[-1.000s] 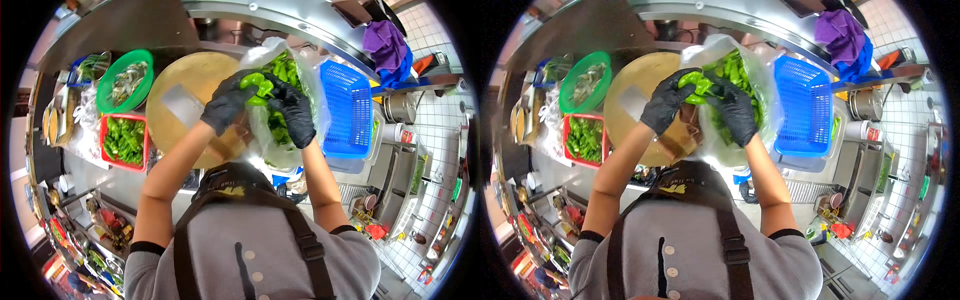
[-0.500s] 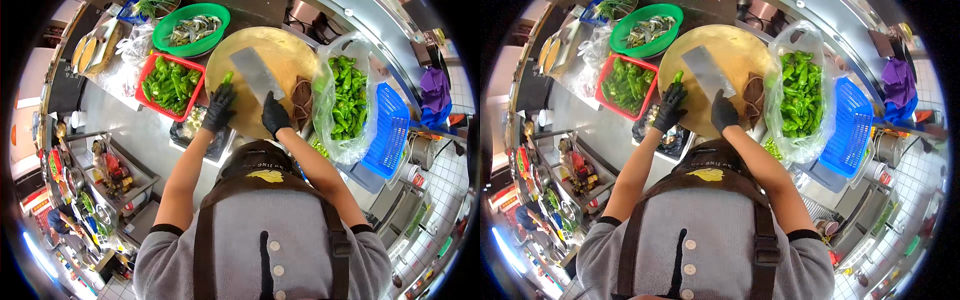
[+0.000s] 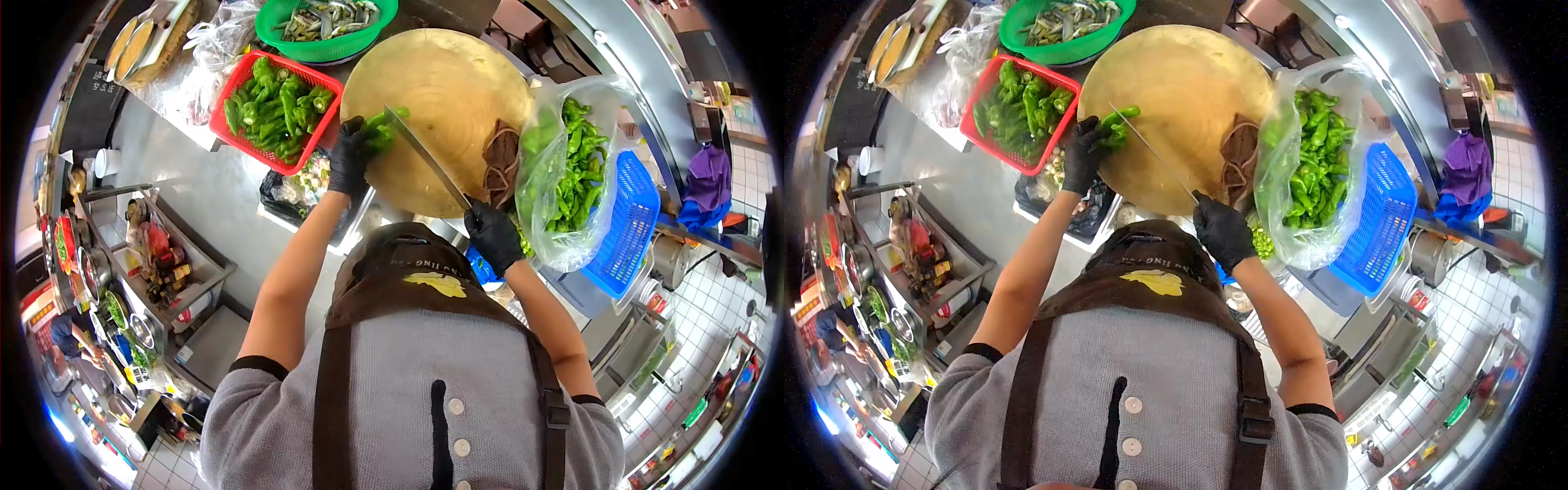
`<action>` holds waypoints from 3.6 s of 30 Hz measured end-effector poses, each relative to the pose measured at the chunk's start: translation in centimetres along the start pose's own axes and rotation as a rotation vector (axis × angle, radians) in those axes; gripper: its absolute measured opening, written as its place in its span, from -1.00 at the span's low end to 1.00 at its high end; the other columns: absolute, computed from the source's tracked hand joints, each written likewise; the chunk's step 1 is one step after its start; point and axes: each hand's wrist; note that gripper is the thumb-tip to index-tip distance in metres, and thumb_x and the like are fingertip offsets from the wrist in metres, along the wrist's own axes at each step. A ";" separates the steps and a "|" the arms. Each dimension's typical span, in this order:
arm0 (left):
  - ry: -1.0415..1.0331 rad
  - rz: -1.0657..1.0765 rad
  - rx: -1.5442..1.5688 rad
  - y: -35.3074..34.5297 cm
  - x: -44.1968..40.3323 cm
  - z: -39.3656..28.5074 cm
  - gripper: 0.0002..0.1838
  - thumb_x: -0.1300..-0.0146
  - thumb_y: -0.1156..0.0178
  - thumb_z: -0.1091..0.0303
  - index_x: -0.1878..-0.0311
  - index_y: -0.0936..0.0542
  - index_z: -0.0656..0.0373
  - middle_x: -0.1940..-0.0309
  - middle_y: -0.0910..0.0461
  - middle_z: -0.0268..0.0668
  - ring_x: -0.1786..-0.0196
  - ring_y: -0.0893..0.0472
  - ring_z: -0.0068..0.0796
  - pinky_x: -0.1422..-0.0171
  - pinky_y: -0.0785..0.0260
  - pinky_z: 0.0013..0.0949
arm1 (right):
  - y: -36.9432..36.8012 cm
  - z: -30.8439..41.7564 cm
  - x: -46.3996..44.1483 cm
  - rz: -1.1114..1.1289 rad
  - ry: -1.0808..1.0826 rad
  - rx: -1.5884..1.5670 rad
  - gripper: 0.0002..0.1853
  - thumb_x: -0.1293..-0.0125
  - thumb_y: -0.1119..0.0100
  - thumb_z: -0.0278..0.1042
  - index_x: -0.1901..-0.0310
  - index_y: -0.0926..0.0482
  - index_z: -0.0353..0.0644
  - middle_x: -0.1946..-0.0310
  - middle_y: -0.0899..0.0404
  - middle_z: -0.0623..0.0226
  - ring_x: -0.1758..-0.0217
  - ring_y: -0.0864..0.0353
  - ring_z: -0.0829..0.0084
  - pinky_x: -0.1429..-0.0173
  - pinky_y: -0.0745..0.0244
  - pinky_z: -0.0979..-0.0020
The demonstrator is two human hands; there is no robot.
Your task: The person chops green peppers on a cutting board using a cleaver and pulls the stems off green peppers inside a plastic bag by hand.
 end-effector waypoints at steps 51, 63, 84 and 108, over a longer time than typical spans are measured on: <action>-0.289 0.038 -0.715 0.6 -0.2 -1.4 -0.75 -0.14 -0.06 0.53 0.09 -0.52 0.30 0.24 -0.52 -0.18 0.25 -0.52 -0.40 0.18 -0.40 -0.40 | -3.8 0.4 -1.9 0.193 -0.083 0.292 -0.79 -0.18 0.14 -0.41 0.32 -0.46 -0.36 0.38 -0.56 -0.18 0.28 -0.58 -0.10 0.16 -0.47 0.05; -0.325 0.137 -0.849 -1.3 1.3 -1.8 -0.74 0.06 -0.21 0.55 0.21 -0.50 0.23 0.31 -0.41 -0.01 0.23 -0.45 0.00 0.15 -0.34 -0.14 | -6.6 -6.2 -0.7 0.014 0.122 0.154 -0.61 -0.21 -0.01 -0.06 0.37 -0.61 -0.26 0.46 -0.55 -0.12 0.32 -0.57 -0.07 0.26 -0.43 0.14; 0.000 0.410 -0.475 0.1 -9.3 -2.7 -0.44 0.05 -0.29 0.56 -0.11 -0.47 0.12 0.04 -0.52 -0.24 0.11 -0.52 -0.42 -0.01 -0.39 -0.38 | -2.9 3.9 3.6 0.020 -0.142 0.040 -0.78 -0.25 0.09 -0.27 0.27 -0.46 -0.25 0.45 -0.53 -0.14 0.31 -0.53 -0.12 0.20 -0.38 -0.06; -0.065 -0.103 -0.420 4.0 1.2 -2.7 -0.69 -0.13 -0.21 0.42 0.04 -0.50 0.26 0.25 -0.59 -0.19 0.19 -0.57 -0.36 0.05 -0.41 -0.33 | -7.3 -1.1 1.2 0.111 -0.184 -0.046 -0.44 -0.31 0.19 0.13 0.34 -0.60 -0.27 0.42 -0.57 -0.11 0.27 -0.56 -0.08 0.15 -0.42 0.10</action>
Point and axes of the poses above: each hand's wrist, its own x-axis away from the middle knuckle, its own y-axis out of the back of the hand, z = x × y
